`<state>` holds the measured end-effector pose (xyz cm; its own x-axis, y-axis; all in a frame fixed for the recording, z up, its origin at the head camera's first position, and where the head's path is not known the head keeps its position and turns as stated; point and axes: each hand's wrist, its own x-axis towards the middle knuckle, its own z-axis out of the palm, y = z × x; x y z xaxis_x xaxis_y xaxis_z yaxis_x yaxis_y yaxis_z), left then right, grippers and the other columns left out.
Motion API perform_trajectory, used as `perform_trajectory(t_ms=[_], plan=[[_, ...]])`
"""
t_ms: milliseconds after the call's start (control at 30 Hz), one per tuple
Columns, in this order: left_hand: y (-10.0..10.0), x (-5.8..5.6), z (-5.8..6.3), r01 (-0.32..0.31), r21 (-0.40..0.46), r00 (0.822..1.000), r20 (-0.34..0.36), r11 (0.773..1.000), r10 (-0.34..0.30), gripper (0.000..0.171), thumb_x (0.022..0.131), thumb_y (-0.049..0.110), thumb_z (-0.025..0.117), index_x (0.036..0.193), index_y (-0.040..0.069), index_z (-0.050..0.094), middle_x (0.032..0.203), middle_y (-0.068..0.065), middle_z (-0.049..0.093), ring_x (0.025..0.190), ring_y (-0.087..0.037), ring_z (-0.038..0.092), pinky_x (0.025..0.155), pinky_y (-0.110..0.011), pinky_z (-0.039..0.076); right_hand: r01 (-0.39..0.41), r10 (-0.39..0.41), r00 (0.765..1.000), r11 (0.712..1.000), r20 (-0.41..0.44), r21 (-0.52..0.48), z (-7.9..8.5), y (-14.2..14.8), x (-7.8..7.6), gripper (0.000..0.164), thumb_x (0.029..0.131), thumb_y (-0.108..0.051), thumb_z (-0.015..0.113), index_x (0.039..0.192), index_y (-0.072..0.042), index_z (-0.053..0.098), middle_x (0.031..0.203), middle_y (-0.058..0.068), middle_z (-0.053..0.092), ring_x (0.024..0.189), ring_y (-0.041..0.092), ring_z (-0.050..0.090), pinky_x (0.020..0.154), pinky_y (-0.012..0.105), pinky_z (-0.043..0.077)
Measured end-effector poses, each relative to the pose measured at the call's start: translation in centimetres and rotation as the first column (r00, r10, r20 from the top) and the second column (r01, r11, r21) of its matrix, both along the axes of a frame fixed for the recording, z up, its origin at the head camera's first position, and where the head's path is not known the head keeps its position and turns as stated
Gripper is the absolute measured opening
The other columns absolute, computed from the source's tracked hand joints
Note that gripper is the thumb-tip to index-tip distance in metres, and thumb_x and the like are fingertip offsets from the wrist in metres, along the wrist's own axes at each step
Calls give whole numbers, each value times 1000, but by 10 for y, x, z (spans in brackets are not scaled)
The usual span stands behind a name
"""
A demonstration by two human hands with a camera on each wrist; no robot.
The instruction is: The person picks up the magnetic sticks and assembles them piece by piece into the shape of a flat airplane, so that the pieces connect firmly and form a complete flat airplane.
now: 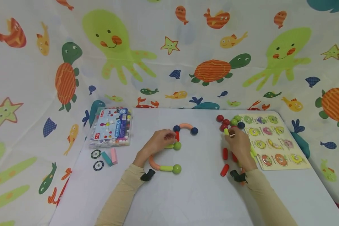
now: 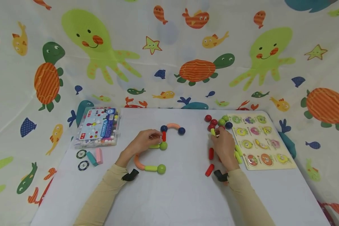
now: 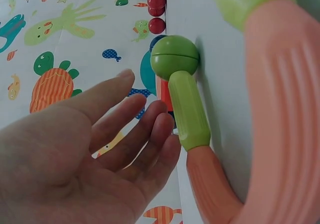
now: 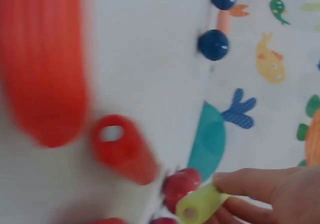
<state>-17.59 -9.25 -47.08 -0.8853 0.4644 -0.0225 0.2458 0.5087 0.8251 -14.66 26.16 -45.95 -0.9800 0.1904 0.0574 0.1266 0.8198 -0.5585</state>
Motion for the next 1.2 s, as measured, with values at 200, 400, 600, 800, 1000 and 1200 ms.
perform_trajectory(t_ms=[200,400,600,800,1000,1200], plan=[[1,1,0,10,-5,1000,-9,1000,-10,30,95,22,72,122,8,70,111,-3,70,101,-16,63,93,-36,54,-34,17,991,991,-132,-131,16,-18,-4,37,97,-26,70,127,-6,64,112,15,70,100,28,64,73,22,48],[0,1,1,23,-8,1000,-12,1000,-24,32,94,22,75,122,9,71,115,-5,71,106,-18,63,95,-37,53,-101,32,957,969,-289,-225,18,-48,-4,35,94,-25,74,124,-8,67,111,11,73,95,25,67,72,9,45],[0,0,0,61,-5,998,-29,998,-61,31,92,20,77,118,6,72,115,-10,70,108,-25,63,96,-42,53,-125,84,983,958,-166,-257,4,-73,-4,35,94,-27,74,124,-9,68,115,11,73,100,27,69,76,21,54],[1,-1,-1,76,-16,997,-28,997,-76,31,91,21,78,117,5,72,114,-11,70,106,-26,63,96,-42,53,-94,99,995,956,4,-277,-12,-89,-4,36,93,-25,74,122,-5,68,113,13,73,101,28,69,84,39,59],[1,-2,-4,98,-22,994,-36,995,-99,30,90,22,79,116,7,74,110,-9,71,103,-25,63,94,-40,53,-69,84,995,962,45,-266,-20,-96,-4,34,92,-24,76,119,-4,70,107,14,74,98,27,71,79,36,61],[2,-3,-6,104,-29,994,-33,994,-105,28,89,19,80,115,8,75,107,-8,70,102,-26,63,93,-42,53,-53,76,994,964,80,-262,-22,-98,-6,35,92,-23,75,120,-3,70,108,14,74,99,27,69,79,35,60]])
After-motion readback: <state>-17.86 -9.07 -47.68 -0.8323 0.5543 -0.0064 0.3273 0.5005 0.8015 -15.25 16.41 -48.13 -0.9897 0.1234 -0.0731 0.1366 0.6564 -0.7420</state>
